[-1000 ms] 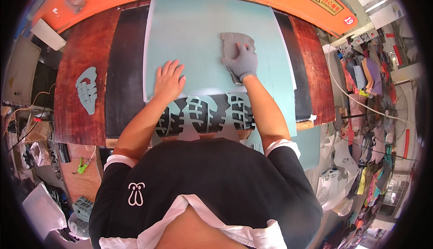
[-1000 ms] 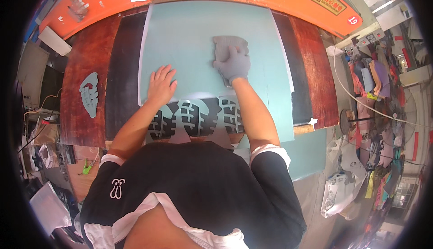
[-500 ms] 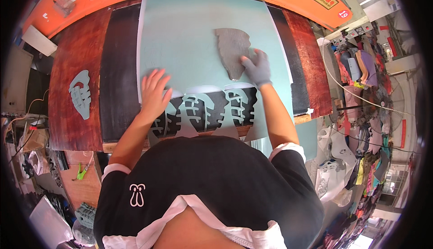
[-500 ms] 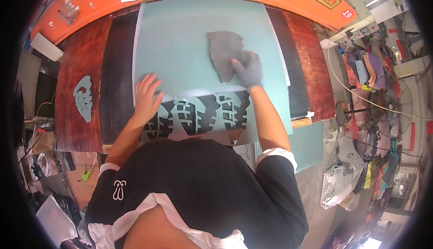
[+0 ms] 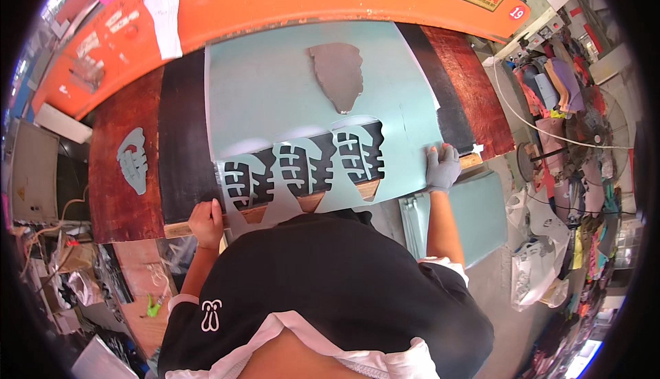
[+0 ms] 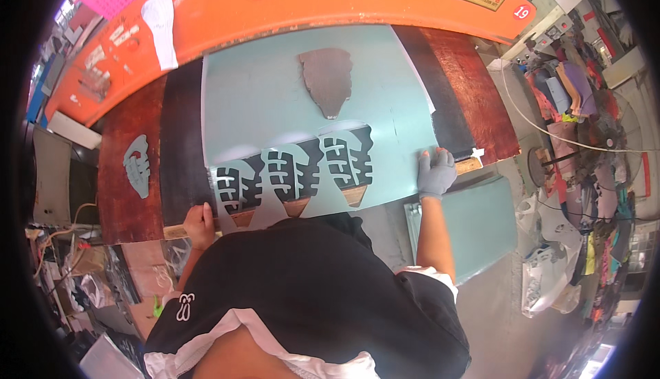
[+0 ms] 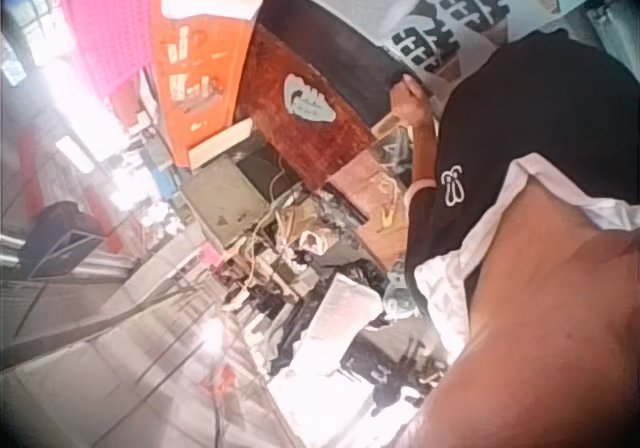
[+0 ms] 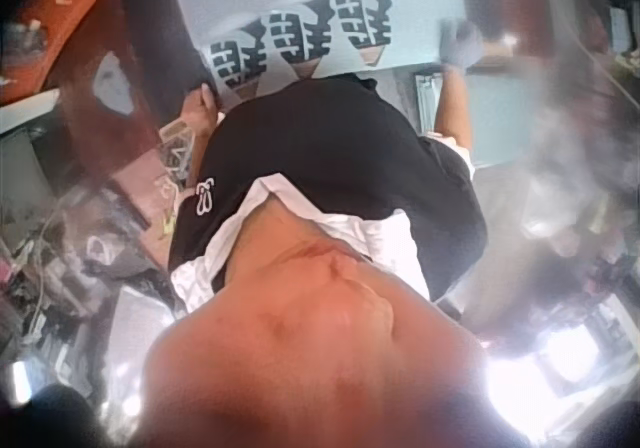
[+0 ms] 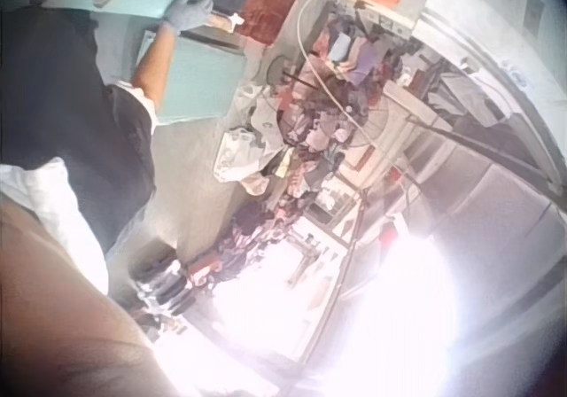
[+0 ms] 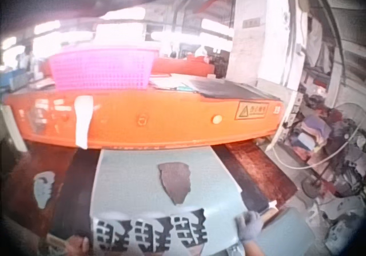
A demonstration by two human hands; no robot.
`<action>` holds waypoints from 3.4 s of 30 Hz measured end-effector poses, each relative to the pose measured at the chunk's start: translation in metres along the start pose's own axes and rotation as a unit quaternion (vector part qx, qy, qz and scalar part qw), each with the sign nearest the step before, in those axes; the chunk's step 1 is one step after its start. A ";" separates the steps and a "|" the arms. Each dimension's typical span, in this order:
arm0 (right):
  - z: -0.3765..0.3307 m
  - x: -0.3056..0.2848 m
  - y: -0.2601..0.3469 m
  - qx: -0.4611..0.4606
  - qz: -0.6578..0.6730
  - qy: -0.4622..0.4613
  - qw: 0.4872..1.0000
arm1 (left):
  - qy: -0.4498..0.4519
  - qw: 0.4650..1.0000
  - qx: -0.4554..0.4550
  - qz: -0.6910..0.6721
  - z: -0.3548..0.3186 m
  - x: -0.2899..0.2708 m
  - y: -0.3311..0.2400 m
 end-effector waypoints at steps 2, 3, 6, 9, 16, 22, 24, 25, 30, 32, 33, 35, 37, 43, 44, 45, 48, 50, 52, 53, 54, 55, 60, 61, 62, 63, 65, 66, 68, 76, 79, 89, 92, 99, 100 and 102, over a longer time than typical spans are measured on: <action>0.005 0.003 0.005 -0.014 -0.013 -0.013 1.000 | -0.013 1.000 0.004 0.021 -0.002 0.003 0.003; 0.007 0.005 0.006 -0.023 -0.005 -0.021 0.999 | -0.028 0.999 0.009 0.030 -0.005 0.005 0.004; 0.009 0.016 0.006 -0.070 -0.039 -0.007 0.997 | -0.049 0.997 -0.024 0.055 -0.010 0.014 0.013; 0.021 0.022 0.012 -0.144 -0.099 -0.028 0.984 | -0.052 0.995 -0.055 0.066 -0.012 0.022 0.023; 0.129 -0.022 0.072 -0.122 0.304 -0.016 0.945 | -0.066 0.987 -0.105 0.102 -0.026 0.039 0.042; 0.092 -0.006 0.032 -0.190 0.357 0.013 0.914 | -0.112 0.981 -0.071 0.143 -0.025 0.052 0.058; 0.063 0.019 0.007 -0.236 0.206 -0.026 0.949 | -0.097 0.982 -0.078 0.145 -0.024 0.055 0.065; 0.058 0.030 -0.003 -0.259 0.166 0.007 0.952 | -0.106 0.982 -0.046 0.151 -0.025 0.055 0.066; 0.060 0.064 -0.032 -0.188 0.056 0.041 0.980 | -0.112 0.981 -0.043 0.154 -0.014 0.055 0.067; 0.069 0.063 -0.037 -0.165 0.016 -0.003 0.986 | -0.112 0.981 -0.048 0.152 -0.008 0.054 0.065; 0.071 0.063 -0.040 -0.133 0.026 -0.006 0.991 | -0.104 0.981 -0.062 0.154 -0.007 0.054 0.064; 0.071 0.062 -0.046 -0.151 -0.001 0.028 0.988 | -0.102 0.978 -0.084 0.162 -0.007 0.054 0.062; 0.069 0.059 -0.052 -0.173 -0.027 0.028 0.984 | -0.085 0.975 -0.117 0.169 -0.009 0.053 0.061; 0.074 0.056 -0.064 -0.154 -0.037 0.140 0.977 | -0.037 0.979 -0.141 0.144 -0.018 0.053 0.062; 0.071 0.053 -0.067 -0.145 -0.034 0.146 0.978 | -0.042 0.983 -0.114 0.136 -0.025 0.051 0.059; 0.070 0.052 -0.069 -0.139 -0.032 0.130 0.981 | -0.042 0.983 -0.112 0.141 -0.025 0.053 0.058; 0.050 0.043 -0.083 -0.148 -0.022 0.109 0.983 | -0.053 0.980 -0.118 0.152 -0.054 0.051 0.045; 0.030 0.032 -0.098 -0.151 -0.014 0.103 0.983 | -0.061 0.978 -0.119 0.159 -0.082 0.044 0.032; 0.010 0.018 -0.114 -0.156 0.013 0.077 0.985 | -0.075 0.977 -0.115 0.164 -0.108 0.038 0.016; -0.001 0.008 -0.124 -0.150 0.021 0.071 0.986 | -0.079 0.977 -0.113 0.164 -0.124 0.033 0.007; -0.013 -0.001 -0.133 -0.139 0.033 0.068 0.987 | -0.079 0.977 -0.114 0.160 -0.140 0.028 -0.001; -0.024 -0.011 -0.142 -0.113 0.080 0.078 0.987 | -0.082 0.977 -0.112 0.160 -0.155 0.024 -0.008; -0.079 -0.065 -0.164 -0.026 0.072 0.150 0.986 | -0.087 0.979 -0.099 0.158 -0.228 0.002 -0.043; -0.088 -0.076 -0.165 -0.005 0.066 0.177 0.982 | -0.086 0.979 -0.097 0.157 -0.244 -0.002 -0.049; -0.098 -0.086 -0.162 -0.033 0.021 0.149 0.988 | -0.086 0.979 -0.096 0.157 -0.258 -0.006 -0.054; -0.106 -0.095 -0.156 -0.061 -0.023 0.119 0.991 | -0.088 0.979 -0.093 0.157 -0.271 -0.009 -0.059; -0.121 -0.105 -0.143 -0.089 -0.045 0.125 0.987 | -0.081 0.983 -0.083 0.141 -0.299 -0.016 -0.069; -0.126 -0.104 -0.129 -0.148 -0.035 0.067 0.986 | -0.085 0.984 -0.073 0.136 -0.303 -0.017 -0.072; -0.138 -0.099 -0.105 -0.174 -0.027 0.103 0.979 | -0.082 0.984 -0.071 0.144 -0.323 -0.025 -0.080; -0.181 -0.073 -0.037 -0.262 -0.136 0.200 0.934 | -0.095 0.984 -0.077 0.130 -0.396 -0.040 -0.110; -0.200 -0.078 -0.040 -0.286 -0.143 0.192 0.928 | -0.089 0.984 -0.080 0.132 -0.411 -0.046 -0.118; -0.210 -0.075 -0.043 -0.317 -0.102 0.165 0.929 | -0.011 0.986 -0.139 0.089 -0.433 -0.051 -0.110; -0.211 -0.075 -0.042 -0.292 -0.131 0.220 0.921 | 0.027 0.979 -0.191 0.071 -0.413 -0.057 -0.113; -0.206 -0.081 -0.042 -0.301 -0.068 0.262 0.915 | -0.013 0.998 0.050 0.029 -0.262 0.043 -0.203; -0.209 -0.080 -0.037 -0.300 -0.031 0.277 0.912 | 0.026 0.998 0.049 0.034 -0.241 0.067 -0.214; -0.218 -0.079 -0.022 -0.307 0.045 0.269 0.912 | 0.084 0.994 0.031 0.055 -0.225 0.102 -0.231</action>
Point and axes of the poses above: each hand's wrist, its own z-axis towards the middle knuckle, its own x-axis out of the palm, y = z × x, the point moved 2 cm from there along z, towards the middle knuckle, and after that the axes turned 3 degrees about y, right-handed, at the moved point
